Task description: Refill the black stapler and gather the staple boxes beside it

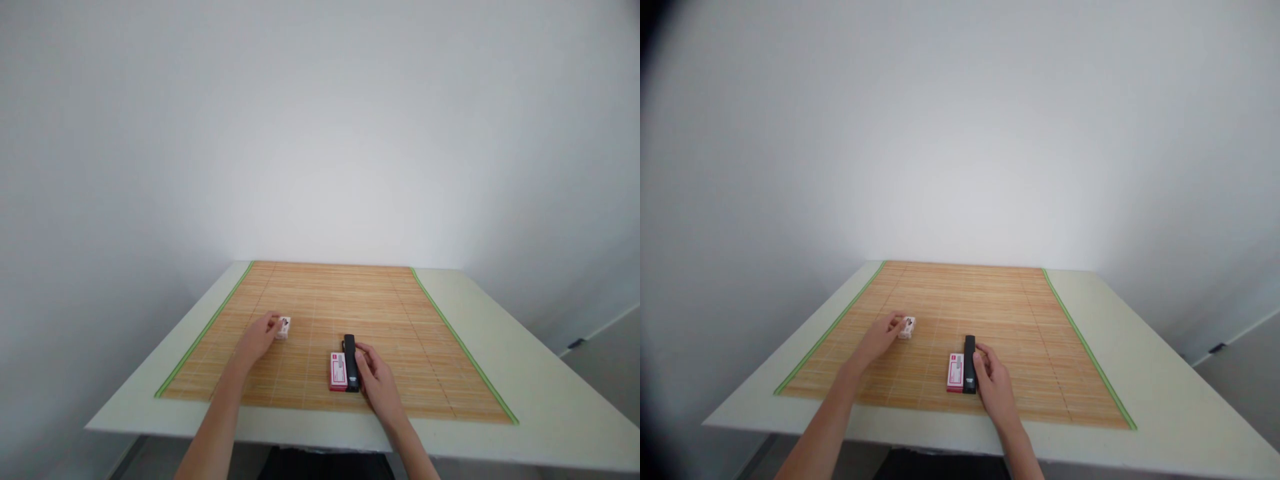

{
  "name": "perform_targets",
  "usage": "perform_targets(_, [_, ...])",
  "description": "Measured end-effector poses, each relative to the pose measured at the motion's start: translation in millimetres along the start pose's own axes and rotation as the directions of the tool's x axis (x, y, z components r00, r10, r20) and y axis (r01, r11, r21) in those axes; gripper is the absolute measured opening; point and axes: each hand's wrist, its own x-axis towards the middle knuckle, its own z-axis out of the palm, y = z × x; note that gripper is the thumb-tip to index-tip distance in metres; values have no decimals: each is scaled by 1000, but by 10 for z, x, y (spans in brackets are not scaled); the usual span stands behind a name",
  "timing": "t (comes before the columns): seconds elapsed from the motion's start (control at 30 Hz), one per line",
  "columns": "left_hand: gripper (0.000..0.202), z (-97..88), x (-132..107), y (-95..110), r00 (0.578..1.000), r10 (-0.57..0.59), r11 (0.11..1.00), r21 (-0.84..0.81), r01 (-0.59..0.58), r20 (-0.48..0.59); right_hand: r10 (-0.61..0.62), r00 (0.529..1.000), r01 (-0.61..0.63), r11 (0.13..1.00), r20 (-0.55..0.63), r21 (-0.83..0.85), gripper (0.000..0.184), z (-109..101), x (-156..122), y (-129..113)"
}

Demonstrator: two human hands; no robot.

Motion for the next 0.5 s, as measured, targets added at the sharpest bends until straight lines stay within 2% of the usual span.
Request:
perform_targets(0.13, [34, 371, -62, 365, 1000, 4, 999, -45, -3, 28, -25, 999, 29, 997, 47, -76, 60, -13, 25, 104])
perform_targets(0.3, [34, 829, -137, 850, 998, 52, 992, -120, -47, 38, -48, 997, 55, 993, 68, -103, 54, -23, 31, 143])
perform_targets(0.4, [33, 987, -166, 1008, 997, 63, 985, -161, -56, 41, -44, 997, 50, 994, 68, -96, 56, -8, 43, 147])
perform_targets(0.5, [32, 1042, -208, 1071, 998, 50, 980, -195, -42, 35, -33, 997, 37, 997, 63, -71, 57, 8, 46, 136])
